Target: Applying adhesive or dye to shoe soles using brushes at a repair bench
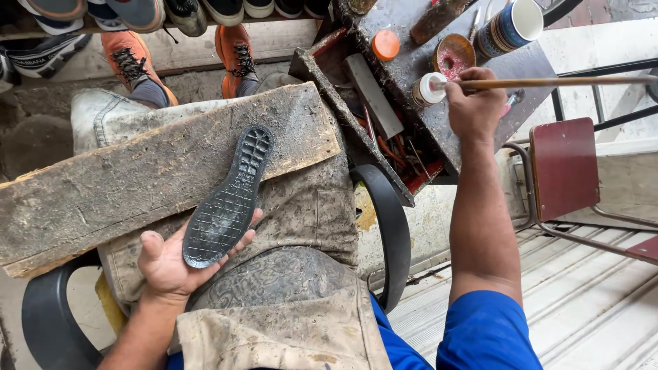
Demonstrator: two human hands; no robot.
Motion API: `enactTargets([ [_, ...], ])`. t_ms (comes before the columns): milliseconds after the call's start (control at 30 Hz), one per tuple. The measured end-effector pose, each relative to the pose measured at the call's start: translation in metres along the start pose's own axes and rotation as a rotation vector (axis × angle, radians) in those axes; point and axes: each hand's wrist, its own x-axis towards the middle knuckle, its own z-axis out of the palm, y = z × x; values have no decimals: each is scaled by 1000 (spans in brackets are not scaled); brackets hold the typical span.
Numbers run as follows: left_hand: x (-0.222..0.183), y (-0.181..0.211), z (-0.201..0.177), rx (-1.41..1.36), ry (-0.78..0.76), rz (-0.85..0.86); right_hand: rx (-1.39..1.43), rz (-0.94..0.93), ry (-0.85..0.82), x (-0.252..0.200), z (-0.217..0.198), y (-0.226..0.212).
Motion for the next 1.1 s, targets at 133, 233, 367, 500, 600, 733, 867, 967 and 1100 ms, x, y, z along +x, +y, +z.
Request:
enactTargets([
  [133, 0, -3, -6, -60, -3, 1, 256, 274, 112, -6, -8, -20],
  [233, 0, -8, -21, 94, 126, 57, 546, 361, 208, -13, 0, 7],
  [367, 0, -8, -29, 40, 42, 20, 598, 276, 272, -14, 4, 25],
  [500, -7, -6, -42, -4, -18, -18, 813, 66, 369, -26, 10, 8],
  [600, -6, -8, -59, -42, -43, -15, 915, 137, -42, -88, 23, -62],
  [733, -13, -9, -79, 21, -30, -18, 988, 128, -525, -154, 42, -172],
  [867, -14, -12, -106, 6, -7, -13, 1065, 25, -664, -211, 120, -214],
  [967, -15, -13, -119, -31, 24, -3, 953, 40, -686, -233, 142, -224],
  [1100, -16, -8, -101, -31, 38, 0, 745, -156, -536, -240, 153, -204],
])
